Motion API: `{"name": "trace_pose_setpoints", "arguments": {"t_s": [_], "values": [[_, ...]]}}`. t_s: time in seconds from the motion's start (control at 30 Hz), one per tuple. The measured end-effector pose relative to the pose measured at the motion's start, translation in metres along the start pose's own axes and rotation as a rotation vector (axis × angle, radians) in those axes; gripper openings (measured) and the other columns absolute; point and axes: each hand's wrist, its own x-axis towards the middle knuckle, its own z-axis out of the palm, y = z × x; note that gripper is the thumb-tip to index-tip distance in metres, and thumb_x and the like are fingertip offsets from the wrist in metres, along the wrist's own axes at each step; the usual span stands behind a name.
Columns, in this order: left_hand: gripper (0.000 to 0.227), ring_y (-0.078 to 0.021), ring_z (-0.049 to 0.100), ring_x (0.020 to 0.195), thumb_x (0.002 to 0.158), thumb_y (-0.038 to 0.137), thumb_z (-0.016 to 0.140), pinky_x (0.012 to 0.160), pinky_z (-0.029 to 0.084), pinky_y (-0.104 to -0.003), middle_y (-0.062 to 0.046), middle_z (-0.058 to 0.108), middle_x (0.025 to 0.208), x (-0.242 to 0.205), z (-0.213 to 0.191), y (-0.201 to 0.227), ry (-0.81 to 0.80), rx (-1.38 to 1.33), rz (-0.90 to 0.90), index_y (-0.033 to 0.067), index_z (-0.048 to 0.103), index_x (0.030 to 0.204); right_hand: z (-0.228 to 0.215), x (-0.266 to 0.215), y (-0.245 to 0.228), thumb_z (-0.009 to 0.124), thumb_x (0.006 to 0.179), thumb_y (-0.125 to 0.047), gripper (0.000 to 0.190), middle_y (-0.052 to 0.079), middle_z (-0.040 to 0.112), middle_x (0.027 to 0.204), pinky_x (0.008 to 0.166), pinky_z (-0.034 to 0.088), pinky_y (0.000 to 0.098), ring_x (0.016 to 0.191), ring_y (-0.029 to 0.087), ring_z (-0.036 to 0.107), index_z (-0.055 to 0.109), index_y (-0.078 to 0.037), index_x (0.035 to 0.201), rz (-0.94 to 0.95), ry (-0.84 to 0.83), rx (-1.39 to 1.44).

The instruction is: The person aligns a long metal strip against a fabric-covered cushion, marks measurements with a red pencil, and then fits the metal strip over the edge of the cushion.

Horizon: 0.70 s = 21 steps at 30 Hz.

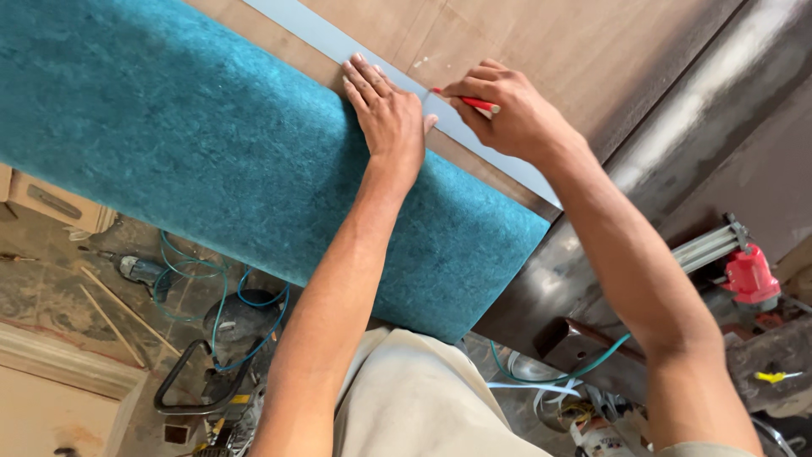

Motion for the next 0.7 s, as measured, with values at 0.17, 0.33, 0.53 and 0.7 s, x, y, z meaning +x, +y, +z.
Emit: {"name": "trace_pose_setpoints", "arguments": {"t_s": [0.17,0.33,0.53,0.7], "values": [[0.106,-0.0569,0.023,0.147,0.079,0.058,0.078,0.121,0.017,-0.061,-0.045,0.025,0.154,0.002,0.006,0.002,-0.009,-0.048,-0.019,-0.0199,0.043,0.142,-0.009,-0.017,0.002,0.071,0.097,-0.001,0.023,0.011,0.072,0.096,0.083,0.055,0.0407,0.092,0.031,0.065,0.076,-0.003,0.12,0.005,0.009,0.018],[0.11,-0.058,0.022,0.147,0.078,0.058,0.079,0.121,0.017,-0.061,-0.046,0.024,0.154,0.0,0.012,-0.001,0.028,-0.077,-0.005,-0.0232,0.042,0.143,0.009,0.002,0.011,0.073,0.103,-0.005,0.016,0.014,0.07,0.09,0.07,0.052,0.0398,0.079,0.031,0.065,0.077,-0.004,0.118,0.059,0.136,0.093],[0.11,-0.0581,0.021,0.146,0.077,0.059,0.079,0.122,0.017,-0.061,-0.047,0.023,0.153,0.002,0.013,-0.002,0.042,-0.109,-0.008,-0.0229,0.044,0.141,0.031,0.026,0.026,0.072,0.104,-0.006,0.015,0.014,0.072,0.096,0.072,0.053,0.0384,0.081,0.029,0.067,0.075,-0.003,0.118,0.012,0.198,0.168],[0.108,-0.0592,0.021,0.146,0.077,0.059,0.08,0.122,0.017,-0.062,-0.049,0.024,0.152,0.0,0.011,-0.001,0.036,-0.089,0.001,-0.0225,0.046,0.14,0.034,0.028,0.031,0.074,0.104,-0.007,0.015,0.015,0.071,0.093,0.071,0.053,0.0379,0.08,0.03,0.067,0.076,-0.003,0.118,0.037,0.172,0.166]]}}
